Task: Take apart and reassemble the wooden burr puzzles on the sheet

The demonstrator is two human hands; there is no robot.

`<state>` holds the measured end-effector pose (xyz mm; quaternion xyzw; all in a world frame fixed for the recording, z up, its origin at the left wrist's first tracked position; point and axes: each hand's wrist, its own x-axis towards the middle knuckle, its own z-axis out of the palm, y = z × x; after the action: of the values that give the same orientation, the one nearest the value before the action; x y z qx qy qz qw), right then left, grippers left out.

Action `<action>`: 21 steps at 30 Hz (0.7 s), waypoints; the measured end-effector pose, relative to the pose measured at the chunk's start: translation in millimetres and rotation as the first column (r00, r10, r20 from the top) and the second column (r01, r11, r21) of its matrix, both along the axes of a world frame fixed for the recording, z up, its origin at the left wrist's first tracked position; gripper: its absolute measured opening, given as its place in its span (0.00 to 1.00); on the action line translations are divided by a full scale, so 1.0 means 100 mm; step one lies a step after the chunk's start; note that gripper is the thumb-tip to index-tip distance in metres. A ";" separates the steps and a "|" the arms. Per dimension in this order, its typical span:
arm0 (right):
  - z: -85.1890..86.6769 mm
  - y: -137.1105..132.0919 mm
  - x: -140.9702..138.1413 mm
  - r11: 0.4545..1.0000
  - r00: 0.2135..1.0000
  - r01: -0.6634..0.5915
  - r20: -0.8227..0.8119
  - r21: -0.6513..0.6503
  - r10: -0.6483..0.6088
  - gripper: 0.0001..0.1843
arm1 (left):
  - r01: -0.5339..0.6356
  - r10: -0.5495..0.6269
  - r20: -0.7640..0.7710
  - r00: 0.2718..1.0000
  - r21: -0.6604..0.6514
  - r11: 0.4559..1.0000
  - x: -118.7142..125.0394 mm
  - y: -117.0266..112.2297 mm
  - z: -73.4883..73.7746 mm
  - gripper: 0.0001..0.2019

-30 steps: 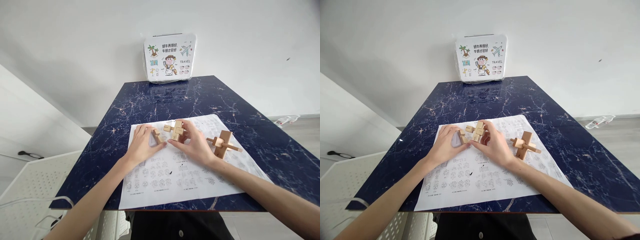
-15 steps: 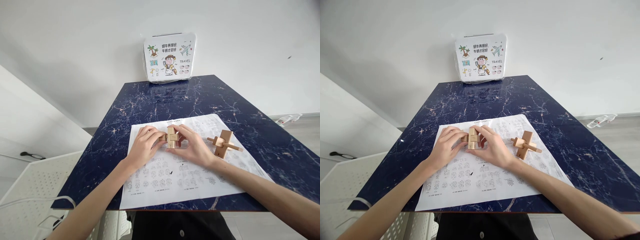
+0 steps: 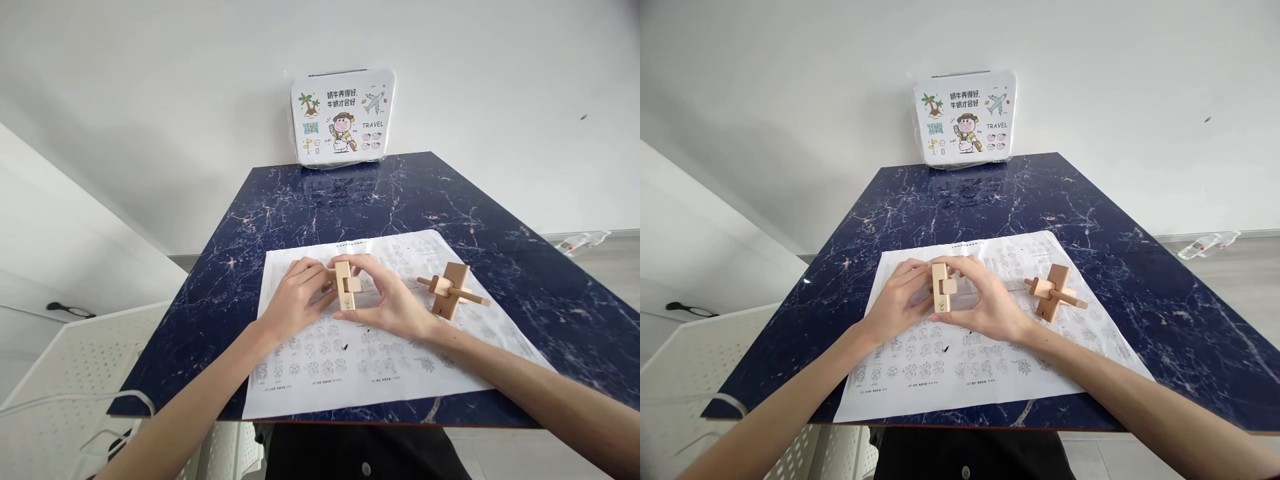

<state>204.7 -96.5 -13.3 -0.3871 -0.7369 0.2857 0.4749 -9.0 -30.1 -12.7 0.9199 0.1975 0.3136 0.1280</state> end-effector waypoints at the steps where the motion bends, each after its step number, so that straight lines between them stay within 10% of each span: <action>1: 0.02 -0.01 0.00 1.000 1.000 0.003 0.015 0.010 -0.003 0.36 | 0.007 -0.007 -0.001 1.000 0.012 1.000 0.00 0.00 0.00 0.07; 12: 0.04 -0.01 -0.02 0.969 0.967 0.125 0.193 0.214 -0.167 0.34 | -0.105 0.105 0.006 0.994 0.113 0.988 -0.02 0.00 0.04 0.04; 21: 0.01 0.06 0.05 0.986 0.985 0.160 0.063 0.049 -0.163 0.32 | -0.156 0.156 0.011 0.988 0.089 0.984 -0.06 0.04 0.03 0.05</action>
<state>209.3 -90.6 -12.6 -0.4444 -0.7246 0.2172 0.4798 -15.2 -25.9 -9.6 0.9058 0.2545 0.3329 0.0619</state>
